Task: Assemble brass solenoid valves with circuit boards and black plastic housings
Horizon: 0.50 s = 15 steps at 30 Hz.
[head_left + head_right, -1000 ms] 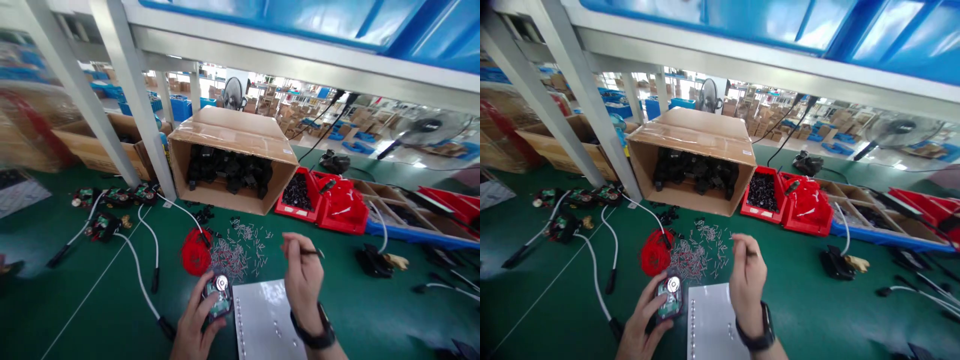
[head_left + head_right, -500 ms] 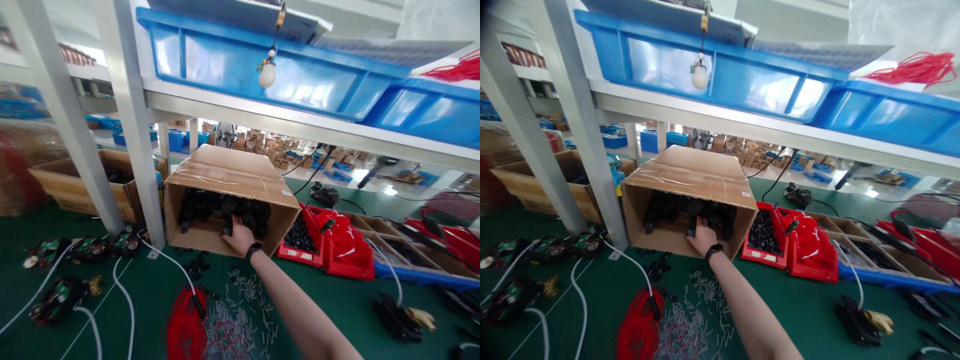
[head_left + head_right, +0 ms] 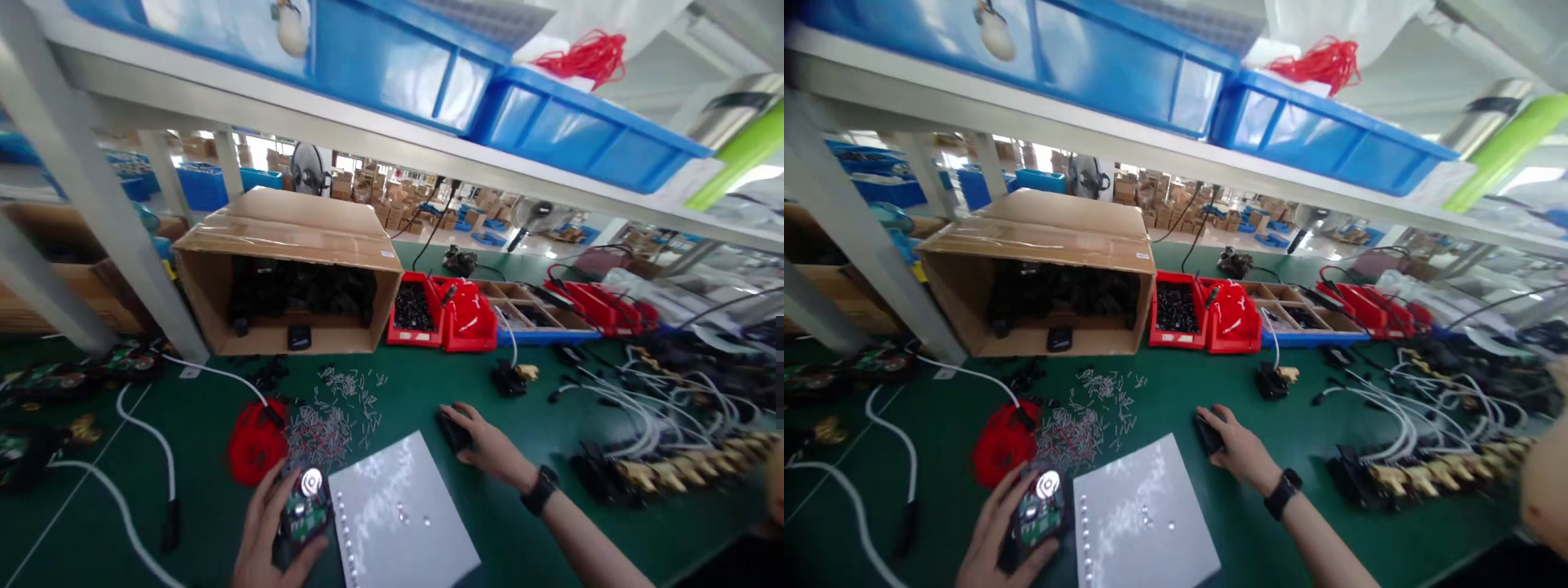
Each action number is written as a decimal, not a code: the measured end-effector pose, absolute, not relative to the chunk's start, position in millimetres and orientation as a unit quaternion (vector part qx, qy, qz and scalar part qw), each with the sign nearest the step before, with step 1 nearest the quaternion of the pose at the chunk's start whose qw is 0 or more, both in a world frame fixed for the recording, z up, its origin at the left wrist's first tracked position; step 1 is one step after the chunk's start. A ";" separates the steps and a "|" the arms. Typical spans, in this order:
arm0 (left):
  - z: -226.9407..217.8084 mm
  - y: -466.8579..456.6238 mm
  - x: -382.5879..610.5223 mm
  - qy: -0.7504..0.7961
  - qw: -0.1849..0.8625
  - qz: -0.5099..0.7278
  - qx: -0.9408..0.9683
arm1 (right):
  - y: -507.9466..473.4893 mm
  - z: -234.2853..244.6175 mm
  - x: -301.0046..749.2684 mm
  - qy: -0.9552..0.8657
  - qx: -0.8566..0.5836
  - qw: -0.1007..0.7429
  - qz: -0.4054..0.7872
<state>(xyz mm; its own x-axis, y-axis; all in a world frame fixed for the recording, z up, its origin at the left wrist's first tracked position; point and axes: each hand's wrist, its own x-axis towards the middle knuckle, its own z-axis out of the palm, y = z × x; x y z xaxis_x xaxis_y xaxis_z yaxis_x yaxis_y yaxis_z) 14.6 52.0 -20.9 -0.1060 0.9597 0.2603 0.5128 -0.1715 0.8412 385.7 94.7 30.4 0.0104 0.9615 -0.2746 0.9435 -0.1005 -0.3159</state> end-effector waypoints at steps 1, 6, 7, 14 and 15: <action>-22.2 51.3 14.1 0.596 0.259 0.433 0.625 | 91.1 31.4 381.2 -0.664 -0.718 0.013 0.208; -20.7 51.5 11.1 0.585 0.321 0.401 0.628 | 89.3 32.5 349.1 -0.563 -0.805 0.118 0.142; -17.0 50.8 11.1 0.579 0.331 0.408 0.624 | 89.1 33.7 344.4 -0.552 -0.809 0.146 0.142; 45.6 27.5 40.5 0.551 0.177 0.347 0.738 | 62.0 49.5 296.5 -0.364 -0.569 0.394 0.623; 53.5 24.4 48.1 0.542 0.155 0.328 0.758 | 56.2 48.4 283.9 -0.291 -0.504 0.420 0.696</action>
<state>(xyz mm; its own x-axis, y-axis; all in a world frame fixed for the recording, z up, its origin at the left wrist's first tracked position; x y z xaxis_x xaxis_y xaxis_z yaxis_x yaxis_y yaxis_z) 48.1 24.4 53.5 0.1982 0.9234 0.3288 0.7198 -0.3648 0.5906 283.9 56.2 48.4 -0.1387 0.8785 -0.4571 -0.2906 -0.4774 -0.8293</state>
